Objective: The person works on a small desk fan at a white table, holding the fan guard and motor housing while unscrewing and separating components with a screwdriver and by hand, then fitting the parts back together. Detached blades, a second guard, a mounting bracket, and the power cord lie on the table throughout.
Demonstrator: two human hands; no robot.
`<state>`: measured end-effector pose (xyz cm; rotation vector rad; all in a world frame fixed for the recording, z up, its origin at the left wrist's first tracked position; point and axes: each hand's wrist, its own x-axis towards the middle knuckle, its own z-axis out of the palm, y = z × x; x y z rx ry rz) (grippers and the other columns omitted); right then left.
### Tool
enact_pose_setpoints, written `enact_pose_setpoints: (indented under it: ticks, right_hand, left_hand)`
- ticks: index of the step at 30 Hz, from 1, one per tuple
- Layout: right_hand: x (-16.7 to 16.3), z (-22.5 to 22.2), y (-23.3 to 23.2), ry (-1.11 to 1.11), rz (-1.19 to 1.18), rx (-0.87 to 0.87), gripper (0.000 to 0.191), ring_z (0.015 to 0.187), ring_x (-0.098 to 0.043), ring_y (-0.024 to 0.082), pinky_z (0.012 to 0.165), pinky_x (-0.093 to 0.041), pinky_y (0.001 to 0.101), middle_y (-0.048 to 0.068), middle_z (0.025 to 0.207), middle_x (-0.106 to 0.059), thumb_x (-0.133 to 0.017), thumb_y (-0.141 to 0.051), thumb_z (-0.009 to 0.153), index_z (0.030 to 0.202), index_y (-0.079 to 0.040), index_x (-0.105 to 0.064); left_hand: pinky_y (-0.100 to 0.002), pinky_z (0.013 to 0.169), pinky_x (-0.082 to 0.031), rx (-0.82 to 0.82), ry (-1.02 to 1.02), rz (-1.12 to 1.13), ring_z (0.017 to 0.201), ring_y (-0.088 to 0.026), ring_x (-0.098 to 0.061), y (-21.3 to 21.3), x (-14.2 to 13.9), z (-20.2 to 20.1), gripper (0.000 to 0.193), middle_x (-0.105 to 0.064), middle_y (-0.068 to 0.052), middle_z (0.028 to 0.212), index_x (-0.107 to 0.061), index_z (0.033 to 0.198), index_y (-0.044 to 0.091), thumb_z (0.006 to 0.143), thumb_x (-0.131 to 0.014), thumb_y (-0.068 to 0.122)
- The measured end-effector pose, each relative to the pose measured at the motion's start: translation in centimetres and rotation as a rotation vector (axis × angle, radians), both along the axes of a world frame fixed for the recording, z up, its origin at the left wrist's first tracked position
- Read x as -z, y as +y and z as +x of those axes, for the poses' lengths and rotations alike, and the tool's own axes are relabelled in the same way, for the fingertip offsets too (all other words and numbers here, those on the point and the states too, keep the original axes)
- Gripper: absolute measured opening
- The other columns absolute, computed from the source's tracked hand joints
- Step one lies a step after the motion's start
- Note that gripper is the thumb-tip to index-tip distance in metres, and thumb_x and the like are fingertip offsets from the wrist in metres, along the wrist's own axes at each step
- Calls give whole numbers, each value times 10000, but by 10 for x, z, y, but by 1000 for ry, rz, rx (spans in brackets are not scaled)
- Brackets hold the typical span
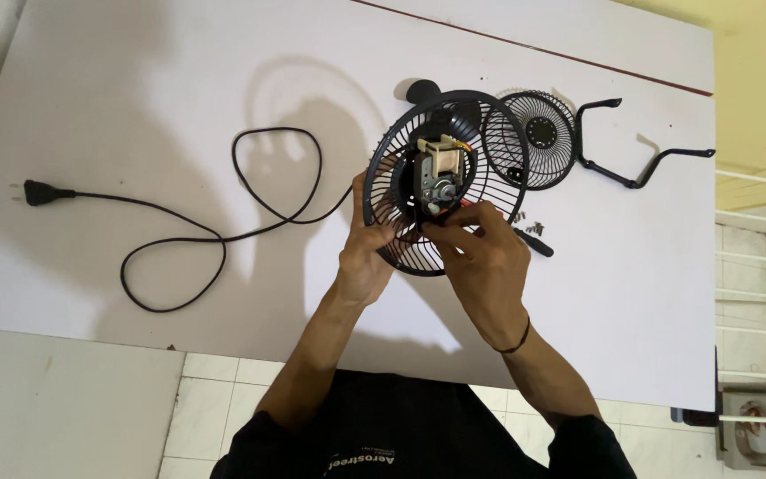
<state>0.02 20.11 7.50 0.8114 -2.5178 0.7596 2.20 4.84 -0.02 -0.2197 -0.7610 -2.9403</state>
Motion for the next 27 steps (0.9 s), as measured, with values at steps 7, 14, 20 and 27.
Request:
enact_pose_setpoints:
  ticks: [7,14,20,27]
  right_hand:
    - [3,1,-2,-55,-128,-22,247,927,-721,218,751,-603,304,107,1093,-591,-822,81,771,956,-80,-792]
    - [2,3,-4,-44,-210,-40,208,983,-732,213,805,-621,291,114,1151,-592,-819,80,832,998,-40,-780]
    - [0,6,-4,-27,-193,-32,215,983,-738,216,794,-603,308,120,1139,-615,-824,84,834,1014,-29,-785]
    - [-4,3,-7,-21,-179,39,173,846,-676,207,701,-559,301,103,1025,-586,-856,59,807,929,-33,-775]
  left_hand:
    - [-458,1221,-416,-9,64,35,1429,-271,-471,0,2,0,814,-451,-147,1519,-250,1569,106,825,-581,105]
    - [-451,1217,-419,8,71,0,1421,-256,-474,-4,0,2,883,-452,-137,1504,-216,1582,132,790,-603,87]
    - [-460,1209,-429,22,87,17,1427,-281,-479,-5,-5,3,911,-461,-164,1515,-204,1595,113,781,-613,108]
    - [-450,1273,-385,17,95,1,1481,-271,-440,-4,-7,0,991,-419,-149,1554,-197,1604,97,718,-641,115]
